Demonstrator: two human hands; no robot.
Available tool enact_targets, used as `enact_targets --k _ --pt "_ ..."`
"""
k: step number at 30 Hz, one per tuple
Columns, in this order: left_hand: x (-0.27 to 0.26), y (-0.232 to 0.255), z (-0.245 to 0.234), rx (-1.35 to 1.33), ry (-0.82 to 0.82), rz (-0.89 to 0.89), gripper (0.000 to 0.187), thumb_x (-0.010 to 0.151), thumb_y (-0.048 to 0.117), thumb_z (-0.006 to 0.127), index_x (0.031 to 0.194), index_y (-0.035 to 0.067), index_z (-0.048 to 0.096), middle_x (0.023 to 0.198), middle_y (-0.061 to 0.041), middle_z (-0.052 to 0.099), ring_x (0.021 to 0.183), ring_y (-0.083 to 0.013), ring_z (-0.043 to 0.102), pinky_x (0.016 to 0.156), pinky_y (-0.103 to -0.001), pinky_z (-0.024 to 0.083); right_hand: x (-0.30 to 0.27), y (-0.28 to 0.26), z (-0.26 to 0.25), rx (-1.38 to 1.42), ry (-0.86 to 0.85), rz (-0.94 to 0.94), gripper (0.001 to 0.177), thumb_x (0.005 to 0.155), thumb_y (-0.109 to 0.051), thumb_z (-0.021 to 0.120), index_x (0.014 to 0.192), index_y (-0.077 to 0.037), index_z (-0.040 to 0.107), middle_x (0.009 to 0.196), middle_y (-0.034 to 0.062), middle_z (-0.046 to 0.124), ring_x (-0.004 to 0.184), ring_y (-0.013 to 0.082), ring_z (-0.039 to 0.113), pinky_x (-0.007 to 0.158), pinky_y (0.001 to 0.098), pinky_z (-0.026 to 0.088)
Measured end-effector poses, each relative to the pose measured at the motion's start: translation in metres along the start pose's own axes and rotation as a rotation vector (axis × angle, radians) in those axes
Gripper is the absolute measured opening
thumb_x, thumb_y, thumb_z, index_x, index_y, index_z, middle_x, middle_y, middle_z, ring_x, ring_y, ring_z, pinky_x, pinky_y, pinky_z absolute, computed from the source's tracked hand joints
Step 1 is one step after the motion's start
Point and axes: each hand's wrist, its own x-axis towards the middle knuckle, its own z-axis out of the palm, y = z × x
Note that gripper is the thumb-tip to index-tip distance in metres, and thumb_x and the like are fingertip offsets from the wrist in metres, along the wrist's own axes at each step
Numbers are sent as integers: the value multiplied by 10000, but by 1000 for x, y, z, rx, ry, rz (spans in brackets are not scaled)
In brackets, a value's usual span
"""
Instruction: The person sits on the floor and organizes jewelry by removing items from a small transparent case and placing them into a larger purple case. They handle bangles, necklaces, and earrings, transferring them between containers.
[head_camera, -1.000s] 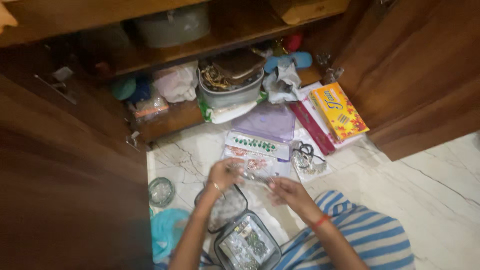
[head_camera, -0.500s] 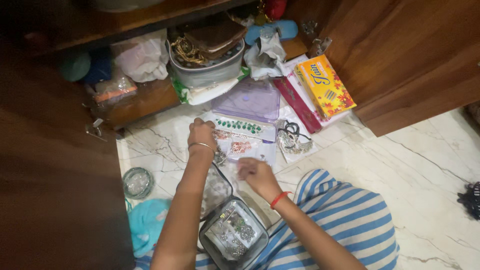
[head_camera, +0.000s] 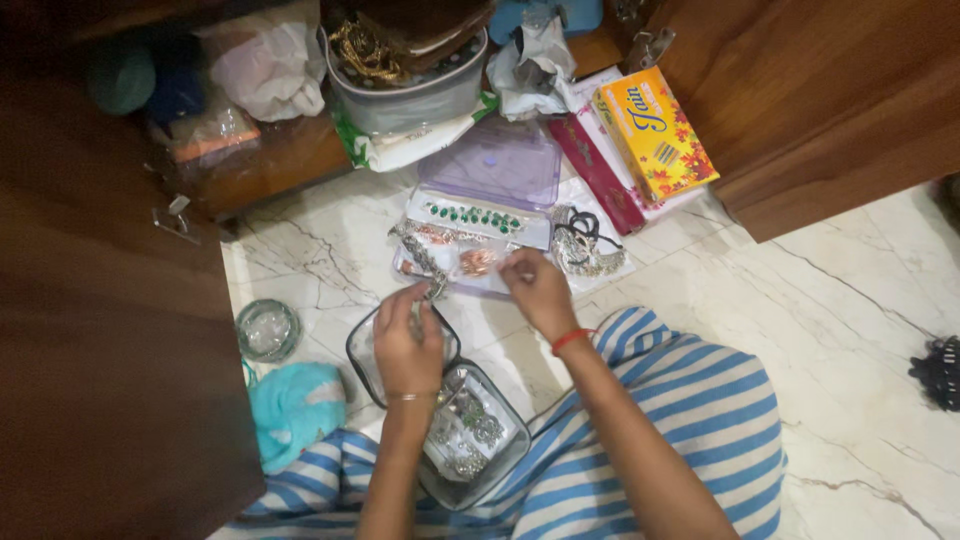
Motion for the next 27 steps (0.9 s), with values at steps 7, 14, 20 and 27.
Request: enact_targets --k 7,14,20,27 --pt "-68 18 -30 -647 -217 -318 361 993 90 635 1346 25 594 1191 -78 742 1110 -139 680 947 -267 536 -81 -5 -79 592 -51 323 167 993 -187 589 1101 -60 579 959 -9 654 883 95 662 825 291 647" --pt "-130 14 -59 -840 -701 -636 494 1002 169 635 1481 91 538 1029 -27 653 875 -79 583 722 -244 509 -198 -45 -87 492 -426 448 227 982 -183 620 1170 -67 570 993 45 694 843 103 655 722 273 537" --pt "-158 11 -78 -958 -677 -648 423 1017 180 586 1402 4 594 1032 -69 726 887 -94 671 756 -241 556 -228 -55 -73 657 -551 580 324 975 -250 597 1215 -33 574 1121 33 669 968 84 680 849 270 595" --pt "-163 26 -104 -999 -624 -739 431 997 212 585 1383 21 580 1101 -102 723 1006 -164 716 861 -318 588 -230 -55 -79 773 -699 642 328 994 -199 653 1263 -16 620 1055 1 637 884 86 627 824 260 548"
